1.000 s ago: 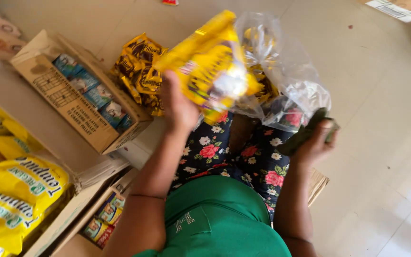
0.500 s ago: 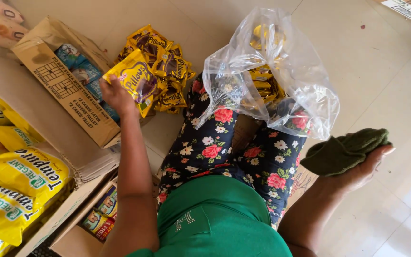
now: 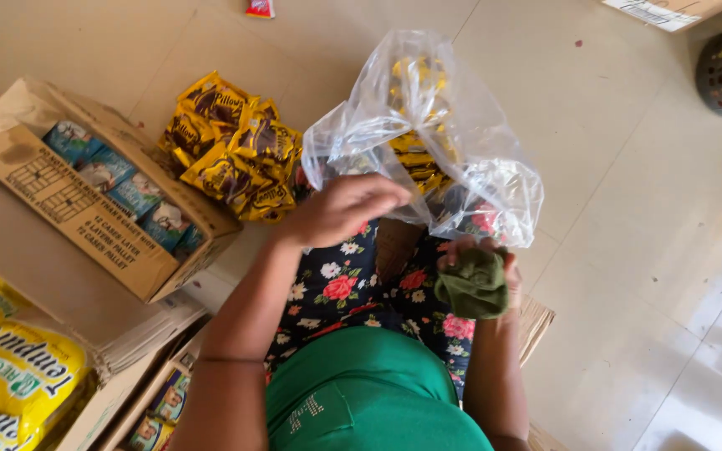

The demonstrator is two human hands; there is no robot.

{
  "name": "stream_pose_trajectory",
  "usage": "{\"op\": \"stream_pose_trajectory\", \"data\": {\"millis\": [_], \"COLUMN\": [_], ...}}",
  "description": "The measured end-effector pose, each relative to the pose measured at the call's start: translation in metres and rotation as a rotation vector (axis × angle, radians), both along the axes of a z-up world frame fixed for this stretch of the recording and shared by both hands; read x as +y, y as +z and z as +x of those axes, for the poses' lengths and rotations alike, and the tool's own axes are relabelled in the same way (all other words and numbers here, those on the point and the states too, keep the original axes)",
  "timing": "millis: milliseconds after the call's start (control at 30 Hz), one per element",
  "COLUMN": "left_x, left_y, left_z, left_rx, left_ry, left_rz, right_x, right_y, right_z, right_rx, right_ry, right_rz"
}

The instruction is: Cleaning individual snack packets with a cloth and placing them into a plastic bag

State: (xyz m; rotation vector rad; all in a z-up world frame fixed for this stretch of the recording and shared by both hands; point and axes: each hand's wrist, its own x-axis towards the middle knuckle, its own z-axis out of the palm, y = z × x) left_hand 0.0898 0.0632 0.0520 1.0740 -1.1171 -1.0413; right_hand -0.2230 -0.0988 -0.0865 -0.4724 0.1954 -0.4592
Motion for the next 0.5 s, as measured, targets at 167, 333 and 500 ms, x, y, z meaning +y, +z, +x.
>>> {"op": "stream_pose_trajectory", "data": {"millis": [167,333,500], "left_x": [-0.121,-0.201,-0.292], "left_y": [-0.154,-0.321,-0.25], "left_z": [-0.049,-0.011,0.007], "left_rx": [-0.808,-1.391,-1.363], "left_ry": [-0.169,-0.252,-0.174], "left_rz": [0.455,0.332,0.253], "right_x": [-0.006,-0.016,-0.027], "right_y": [-0.022,-0.005,-0.005], "right_z": [0.01,0.026,0.034], "right_rx": [-0.035,-0.093,-0.267], "right_ry": [0.008,0.142,0.248], "right_rz": [0.0,-0.132,-0.091]}}
